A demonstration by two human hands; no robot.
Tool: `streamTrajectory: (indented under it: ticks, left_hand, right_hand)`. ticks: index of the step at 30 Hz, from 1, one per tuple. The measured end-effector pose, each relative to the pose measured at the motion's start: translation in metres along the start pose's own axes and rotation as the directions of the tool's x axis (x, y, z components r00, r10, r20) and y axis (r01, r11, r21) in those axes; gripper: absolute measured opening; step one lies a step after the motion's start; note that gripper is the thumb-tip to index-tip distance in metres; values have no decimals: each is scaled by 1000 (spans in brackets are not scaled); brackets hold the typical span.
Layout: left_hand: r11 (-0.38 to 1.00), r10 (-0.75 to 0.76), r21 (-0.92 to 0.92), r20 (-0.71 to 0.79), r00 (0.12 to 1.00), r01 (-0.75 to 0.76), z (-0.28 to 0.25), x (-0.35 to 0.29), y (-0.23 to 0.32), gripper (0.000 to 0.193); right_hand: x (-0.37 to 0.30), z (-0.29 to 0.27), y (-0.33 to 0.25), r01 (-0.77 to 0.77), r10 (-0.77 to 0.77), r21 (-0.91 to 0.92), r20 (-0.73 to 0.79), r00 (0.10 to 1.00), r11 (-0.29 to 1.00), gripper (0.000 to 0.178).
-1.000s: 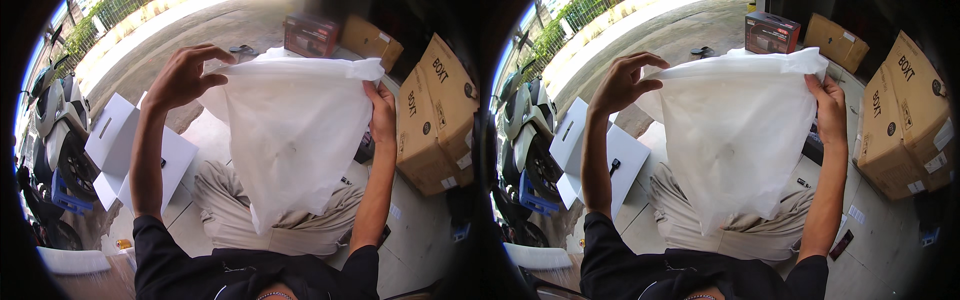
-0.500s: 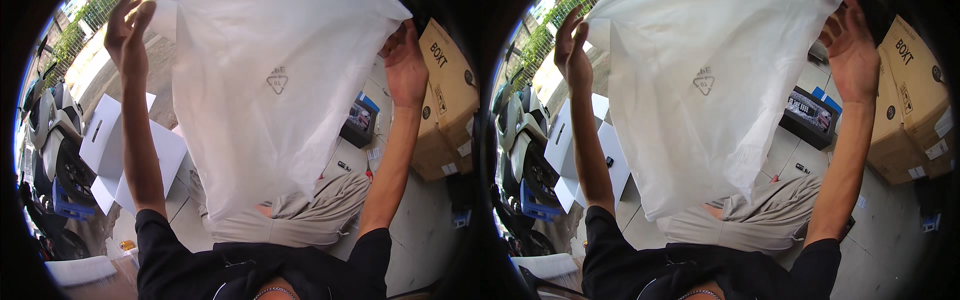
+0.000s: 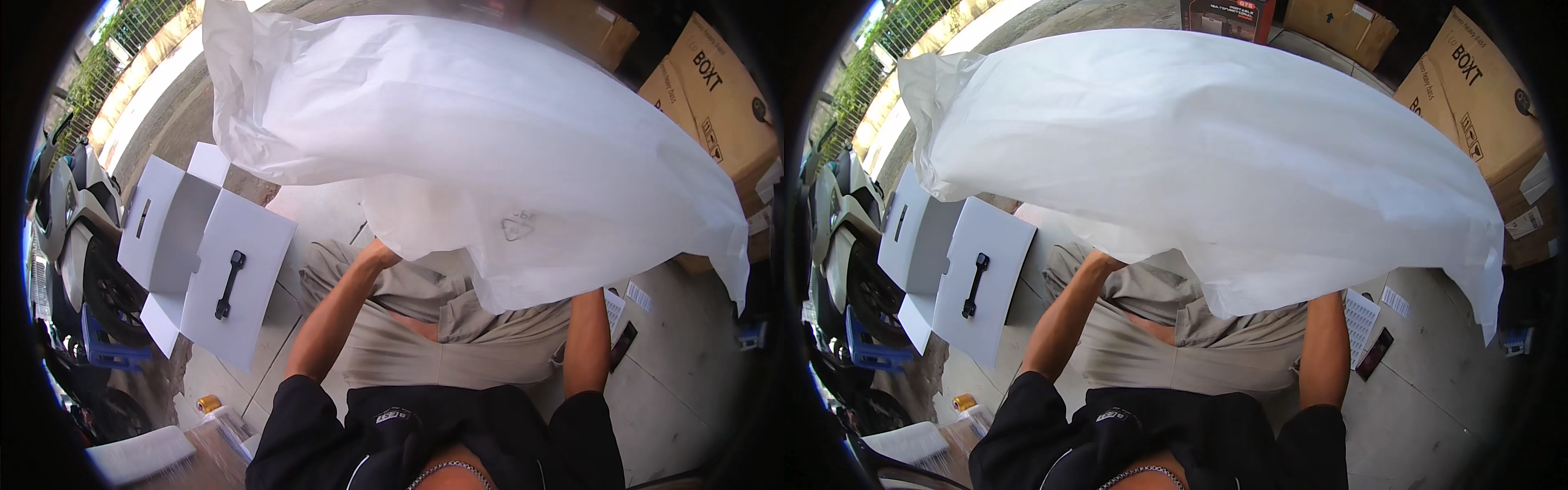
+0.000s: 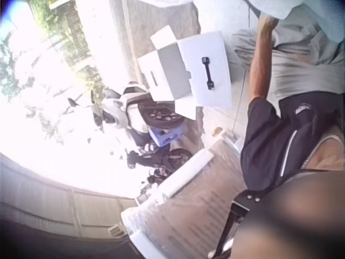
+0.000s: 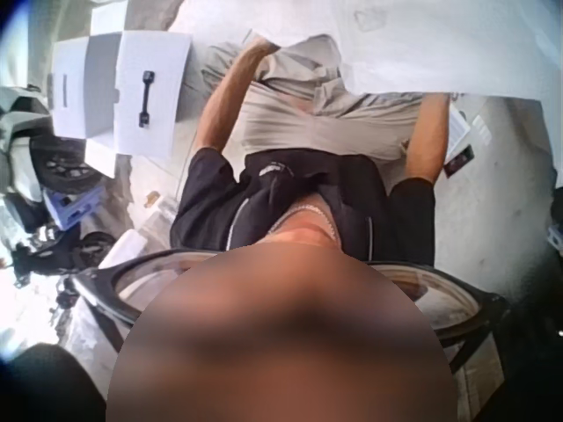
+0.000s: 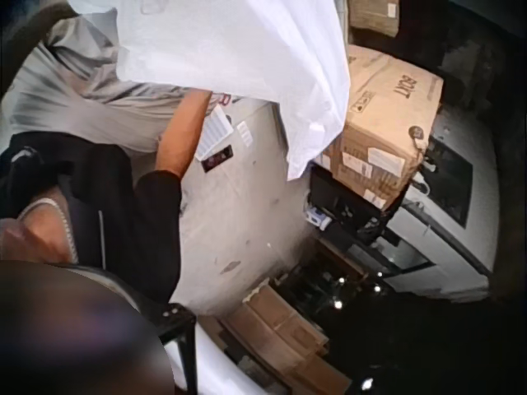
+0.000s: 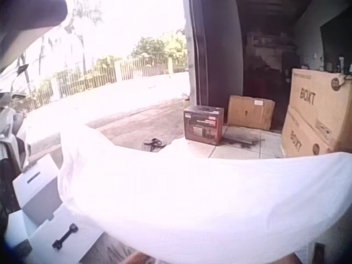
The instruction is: The person sits on the floor and unpacks a portable speaker from a white box, removing plastic wrapping and foam inserts. They then open a larger cardboard box containing multiple speaker units, using scissors to cut the tape and removing the items.
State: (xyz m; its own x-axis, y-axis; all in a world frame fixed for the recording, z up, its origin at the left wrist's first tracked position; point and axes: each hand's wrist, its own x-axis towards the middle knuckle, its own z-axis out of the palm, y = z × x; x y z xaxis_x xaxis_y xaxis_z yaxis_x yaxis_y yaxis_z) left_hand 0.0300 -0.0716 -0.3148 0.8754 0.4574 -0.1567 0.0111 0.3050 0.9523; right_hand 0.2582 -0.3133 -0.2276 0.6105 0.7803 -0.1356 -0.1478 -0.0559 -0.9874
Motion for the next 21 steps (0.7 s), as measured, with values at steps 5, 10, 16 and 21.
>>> streamTrajectory:
  ticks: [5, 10, 16, 21]
  left_hand:
    - [973, -17, 227, 199, 980, -29, -31, -4, 14, 34]
    - [982, 153, 98, 102, 983, -163, -73, -17, 18, 12]
    - [991, 125, -49, 87, 988, -121, -105, -19, 13, 13]
    - [997, 66, -47, 76, 995, -63, -113, -7, 11, 10]
  right_hand:
    - [-1, 7, 31, -165, 195, -193, 148, 970, 967, 39]
    - [8, 13, 41, -187, 249, -302, 182, 951, 935, 37]
    - [22, 3, 45, -35, 21, 85, 158, 987, 996, 40]
    - [66, -9, 70, 29, -29, 19, 24, 999, 999, 24]
